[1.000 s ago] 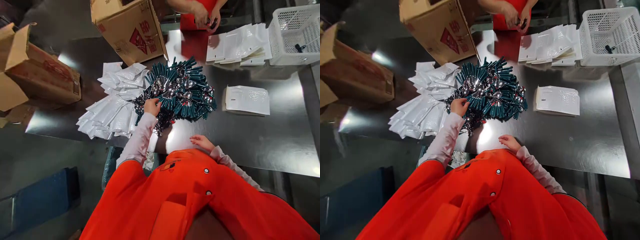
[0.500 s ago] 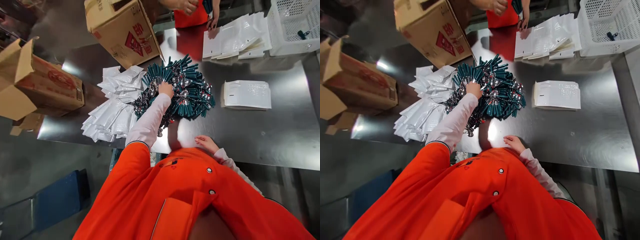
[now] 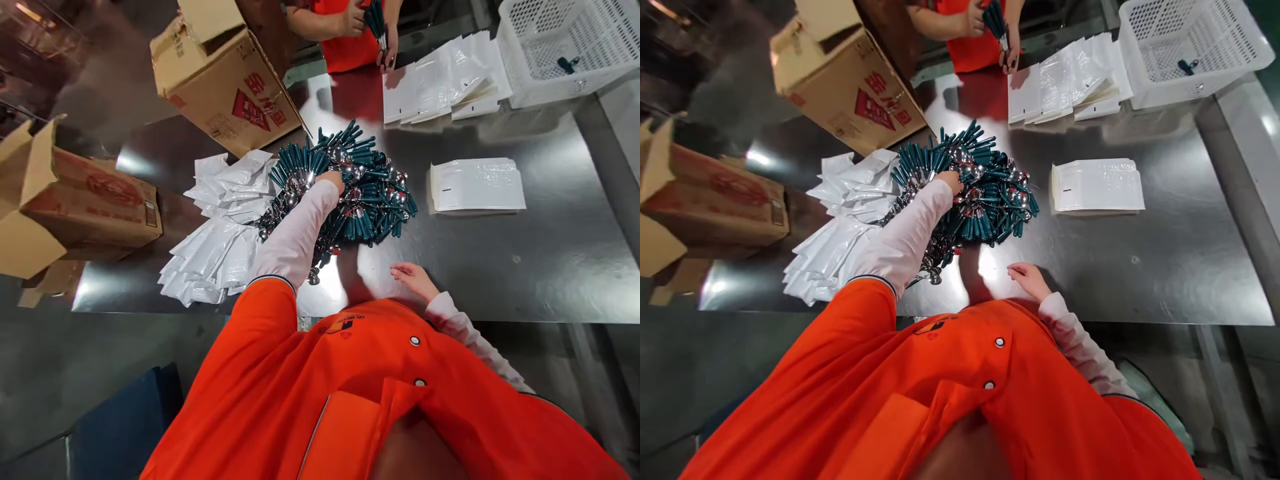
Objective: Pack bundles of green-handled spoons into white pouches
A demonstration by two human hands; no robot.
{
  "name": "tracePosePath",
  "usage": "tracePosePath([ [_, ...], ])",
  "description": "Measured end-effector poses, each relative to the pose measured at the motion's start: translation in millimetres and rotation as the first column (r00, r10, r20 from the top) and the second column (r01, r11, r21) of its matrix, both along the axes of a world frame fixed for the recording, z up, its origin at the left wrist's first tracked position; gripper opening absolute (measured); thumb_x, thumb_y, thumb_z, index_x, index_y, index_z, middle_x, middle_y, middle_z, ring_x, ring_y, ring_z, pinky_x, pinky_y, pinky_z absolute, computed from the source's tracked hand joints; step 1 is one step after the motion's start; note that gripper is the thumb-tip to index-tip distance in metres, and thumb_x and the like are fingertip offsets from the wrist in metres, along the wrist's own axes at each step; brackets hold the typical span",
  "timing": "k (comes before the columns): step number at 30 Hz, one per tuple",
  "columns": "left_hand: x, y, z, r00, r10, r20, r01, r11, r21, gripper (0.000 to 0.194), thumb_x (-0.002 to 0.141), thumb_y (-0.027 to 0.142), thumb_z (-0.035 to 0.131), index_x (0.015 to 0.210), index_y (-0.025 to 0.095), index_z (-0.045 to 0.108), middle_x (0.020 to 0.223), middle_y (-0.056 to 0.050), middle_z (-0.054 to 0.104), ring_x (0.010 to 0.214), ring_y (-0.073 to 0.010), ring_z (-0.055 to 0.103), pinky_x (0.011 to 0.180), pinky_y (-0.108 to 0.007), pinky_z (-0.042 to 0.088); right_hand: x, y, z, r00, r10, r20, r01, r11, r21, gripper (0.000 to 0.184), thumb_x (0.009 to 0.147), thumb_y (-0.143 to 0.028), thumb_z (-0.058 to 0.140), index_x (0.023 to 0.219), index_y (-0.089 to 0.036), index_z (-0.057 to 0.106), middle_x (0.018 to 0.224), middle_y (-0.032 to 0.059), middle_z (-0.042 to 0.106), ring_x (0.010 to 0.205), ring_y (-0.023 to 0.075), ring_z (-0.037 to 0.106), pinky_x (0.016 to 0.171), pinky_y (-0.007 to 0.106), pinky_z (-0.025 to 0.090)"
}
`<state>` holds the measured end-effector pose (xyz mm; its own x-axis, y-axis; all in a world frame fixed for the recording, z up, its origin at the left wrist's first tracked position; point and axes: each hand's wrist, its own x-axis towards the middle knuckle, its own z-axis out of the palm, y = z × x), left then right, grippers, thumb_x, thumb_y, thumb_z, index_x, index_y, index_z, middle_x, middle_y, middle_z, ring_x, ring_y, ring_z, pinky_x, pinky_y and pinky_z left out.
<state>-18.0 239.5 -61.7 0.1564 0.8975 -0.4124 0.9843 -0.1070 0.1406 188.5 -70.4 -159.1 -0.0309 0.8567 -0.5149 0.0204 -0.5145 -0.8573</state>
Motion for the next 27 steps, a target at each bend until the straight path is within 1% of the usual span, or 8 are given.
tracePosePath([
  [3, -3, -14, 19.5, 0.999, -0.020, 0.033, 0.021, 0.999, -0.036, 0.024, 0.086, 0.025, 0.067, 0.104, 0.011, 0.075, 0.093, -0.013, 0.075, 0.102, -0.0291, 0.069, 0.097, -0.038, 0.049, -4, 43, 17.2, 0.992, -0.051, 0.118, 0.016, 0.962, 0.273, 0.028, 0.078, -0.044, 0.073, 0.095, -0.021, 0.076, 0.090, 0.0081, 0.075, 0.083, 0.0227, 0.067, 0.083, 0.040, 0.058],
  [7, -12, -59, 41.2, 0.919, 0.049, 0.392, 0.039, 0.976, -0.215, 0.018, 0.088, 0.031, 0.067, 0.087, 0.015, 0.073, 0.057, -0.003, 0.061, 0.059, -0.0196, 0.064, 0.072, -0.036, 0.053, -8, 103, 46.2, 0.869, -0.215, 0.445, -0.128, 0.772, 0.623, 0.046, 0.087, -0.038, 0.068, 0.129, -0.020, 0.068, 0.133, 0.0151, 0.063, 0.124, 0.0317, 0.057, 0.106, 0.051, 0.050],
  [9, -19, -86, 45.5, 0.815, 0.151, 0.560, 0.073, 0.931, -0.357, 0.021, 0.087, 0.034, 0.069, 0.079, 0.015, 0.071, 0.055, -0.003, 0.059, 0.050, -0.0159, 0.058, 0.065, -0.035, 0.050, -7, 123, 55.8, 0.815, -0.229, 0.532, -0.252, 0.687, 0.682, 0.048, 0.090, -0.034, 0.067, 0.135, -0.021, 0.064, 0.142, 0.0144, 0.058, 0.134, 0.0323, 0.051, 0.113, 0.053, 0.043],
  [12, -30, -117, 41.3, 0.664, 0.358, 0.657, 0.082, 0.838, -0.540, 0.029, 0.082, 0.041, 0.076, 0.075, 0.014, 0.069, 0.059, -0.005, 0.062, 0.047, -0.0151, 0.057, 0.061, -0.035, 0.050, 1, 137, 58.1, 0.816, -0.118, 0.566, -0.390, 0.610, 0.690, 0.038, 0.094, -0.030, 0.063, 0.131, -0.022, 0.068, 0.131, 0.0115, 0.066, 0.123, 0.0278, 0.060, 0.109, 0.047, 0.048],
  [15, -43, -133, 27.5, 0.417, 0.578, 0.702, -0.091, 0.795, -0.600, 0.030, 0.083, 0.044, 0.075, 0.081, 0.016, 0.066, 0.068, -0.006, 0.068, 0.054, -0.0161, 0.063, 0.062, -0.035, 0.053, 15, 131, 50.5, 0.856, -0.038, 0.516, -0.378, 0.636, 0.673, 0.028, 0.089, -0.032, 0.070, 0.114, -0.022, 0.077, 0.108, 0.0091, 0.075, 0.103, 0.0258, 0.068, 0.099, 0.043, 0.053],
  [19, -47, -146, 6.7, -0.112, 0.660, 0.743, -0.322, 0.684, -0.655, 0.017, 0.091, 0.035, 0.067, 0.090, 0.019, 0.061, 0.077, 0.000, 0.068, 0.068, -0.0115, 0.067, 0.079, -0.030, 0.057, 17, 106, 40.7, 0.904, -0.161, 0.397, -0.142, 0.763, 0.631, 0.023, 0.086, -0.042, 0.073, 0.091, -0.020, 0.080, 0.084, 0.0071, 0.074, 0.078, 0.0222, 0.066, 0.083, 0.039, 0.055],
  [22, -26, -161, -3.7, -0.316, 0.711, 0.629, -0.216, 0.591, -0.777, 0.018, 0.093, 0.036, 0.064, 0.100, 0.019, 0.063, 0.091, -0.004, 0.072, 0.086, -0.0145, 0.072, 0.090, -0.032, 0.057, -6, 85, 39.0, 0.868, -0.264, 0.421, -0.088, 0.753, 0.652, 0.024, 0.090, -0.042, 0.068, 0.095, -0.022, 0.080, 0.088, 0.0074, 0.072, 0.082, 0.0215, 0.065, 0.083, 0.037, 0.055],
  [27, 16, -183, -7.2, -0.557, 0.721, 0.413, -0.030, 0.479, -0.877, 0.018, 0.102, 0.025, 0.046, 0.107, 0.016, 0.061, 0.089, -0.006, 0.074, 0.082, -0.0151, 0.074, 0.082, -0.030, 0.059, -50, 65, 40.7, 0.765, -0.191, 0.615, -0.390, 0.624, 0.678, 0.030, 0.099, -0.033, 0.055, 0.116, -0.020, 0.077, 0.095, 0.0099, 0.068, 0.091, 0.0230, 0.063, 0.086, 0.039, 0.055],
])
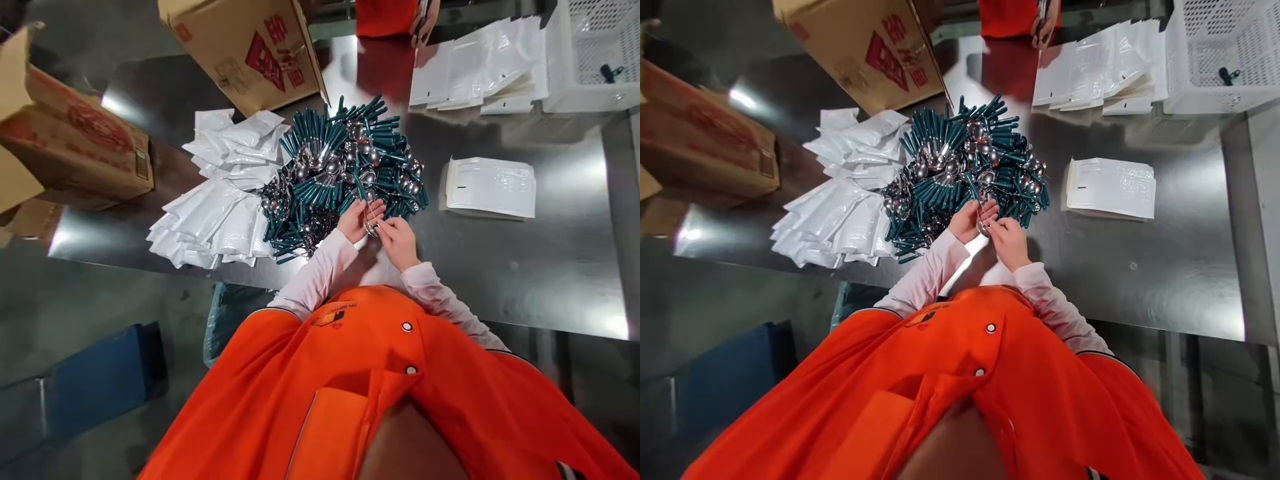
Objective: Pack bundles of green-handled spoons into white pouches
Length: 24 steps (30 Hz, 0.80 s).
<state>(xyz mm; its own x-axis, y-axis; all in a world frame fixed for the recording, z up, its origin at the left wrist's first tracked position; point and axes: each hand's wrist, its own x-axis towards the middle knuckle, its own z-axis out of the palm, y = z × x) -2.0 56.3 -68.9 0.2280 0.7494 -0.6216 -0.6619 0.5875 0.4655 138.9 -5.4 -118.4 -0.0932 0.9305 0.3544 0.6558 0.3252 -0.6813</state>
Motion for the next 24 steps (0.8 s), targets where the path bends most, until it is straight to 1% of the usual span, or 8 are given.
tracePosePath([
  [3, 8, -7, 2.7, 0.996, 0.040, 0.086, -0.039, 0.999, -0.021, 0.026, 0.105, 0.028, 0.042, 0.097, 0.014, 0.062, 0.071, -0.002, 0.068, 0.064, -0.0117, 0.067, 0.069, -0.025, 0.057, -10, -10, 3.7, 0.994, 0.107, 0.033, -0.107, 0.994, 0.008, 0.038, 0.101, -0.033, 0.049, 0.126, -0.015, 0.072, 0.105, 0.0145, 0.067, 0.098, 0.0257, 0.062, 0.091, 0.044, 0.055],
  [7, 3, -14, 7.1, 0.985, 0.086, 0.147, -0.089, 0.996, 0.016, 0.031, 0.100, 0.043, 0.056, 0.087, 0.015, 0.063, 0.046, 0.009, 0.037, 0.038, -0.0058, 0.039, 0.049, -0.019, 0.043, -4, -18, 13.8, 0.955, 0.277, -0.104, -0.280, 0.960, -0.021, 0.038, 0.102, -0.036, 0.047, 0.122, -0.019, 0.073, 0.112, 0.0135, 0.067, 0.105, 0.0244, 0.064, 0.095, 0.043, 0.055],
  [9, -3, -18, 8.5, 0.981, 0.115, 0.156, -0.119, 0.993, 0.013, 0.036, 0.098, 0.048, 0.059, 0.080, 0.016, 0.059, 0.045, 0.011, 0.026, 0.036, -0.0049, 0.029, 0.044, -0.019, 0.035, 6, -8, 17.6, 0.955, 0.268, -0.123, -0.277, 0.958, -0.067, 0.034, 0.101, -0.037, 0.049, 0.116, -0.023, 0.076, 0.108, 0.0109, 0.070, 0.103, 0.0238, 0.066, 0.095, 0.042, 0.056],
  [13, -19, -26, 6.7, 0.979, 0.146, 0.140, -0.145, 0.989, -0.011, 0.050, 0.094, 0.054, 0.062, 0.067, 0.018, 0.042, 0.047, 0.011, 0.023, 0.037, -0.0043, 0.023, 0.040, -0.018, 0.026, 25, 51, 15.2, 0.996, 0.073, 0.044, -0.065, 0.984, -0.166, 0.029, 0.096, -0.030, 0.053, 0.109, -0.022, 0.077, 0.108, 0.0113, 0.073, 0.101, 0.0267, 0.066, 0.095, 0.045, 0.055],
  [17, -26, -34, 0.4, 0.986, 0.124, 0.112, -0.127, 0.992, 0.022, 0.054, 0.098, 0.049, 0.059, 0.063, 0.019, 0.029, 0.048, 0.010, 0.024, 0.038, -0.0041, 0.023, 0.041, -0.017, 0.024, 27, 122, 5.4, 0.941, 0.044, 0.336, 0.041, 0.969, -0.244, 0.036, 0.090, -0.021, 0.056, 0.121, -0.017, 0.074, 0.123, 0.0151, 0.070, 0.117, 0.0318, 0.060, 0.106, 0.049, 0.047],
  [20, -27, -36, -2.1, 0.994, 0.112, 0.003, -0.112, 0.992, 0.065, 0.046, 0.101, 0.047, 0.052, 0.067, 0.019, 0.039, 0.048, 0.010, 0.025, 0.039, -0.0047, 0.021, 0.042, -0.017, 0.023, 24, 155, -0.5, 0.876, 0.105, 0.471, 0.090, 0.923, -0.375, 0.039, 0.085, -0.020, 0.064, 0.122, -0.017, 0.074, 0.124, 0.0149, 0.071, 0.117, 0.0335, 0.061, 0.102, 0.047, 0.048],
  [22, -31, -32, -0.1, 0.979, 0.127, -0.157, -0.107, 0.986, 0.126, 0.037, 0.103, 0.041, 0.050, 0.075, 0.017, 0.049, 0.048, 0.011, 0.027, 0.040, -0.0051, 0.022, 0.043, -0.016, 0.022, 31, 168, 0.0, 0.882, 0.160, 0.443, 0.058, 0.897, -0.439, 0.034, 0.084, -0.023, 0.066, 0.116, -0.017, 0.077, 0.115, 0.0128, 0.075, 0.110, 0.0313, 0.065, 0.099, 0.044, 0.050],
  [24, -42, -21, 5.6, 0.930, 0.156, -0.334, -0.091, 0.975, 0.201, 0.030, 0.103, 0.033, 0.052, 0.079, 0.016, 0.053, 0.049, 0.010, 0.031, 0.042, -0.0053, 0.026, 0.043, -0.017, 0.022, 47, 176, 8.5, 0.917, 0.184, 0.354, -0.031, 0.917, -0.398, 0.028, 0.087, -0.026, 0.066, 0.110, -0.018, 0.079, 0.110, 0.0116, 0.077, 0.106, 0.0286, 0.068, 0.099, 0.042, 0.051],
])
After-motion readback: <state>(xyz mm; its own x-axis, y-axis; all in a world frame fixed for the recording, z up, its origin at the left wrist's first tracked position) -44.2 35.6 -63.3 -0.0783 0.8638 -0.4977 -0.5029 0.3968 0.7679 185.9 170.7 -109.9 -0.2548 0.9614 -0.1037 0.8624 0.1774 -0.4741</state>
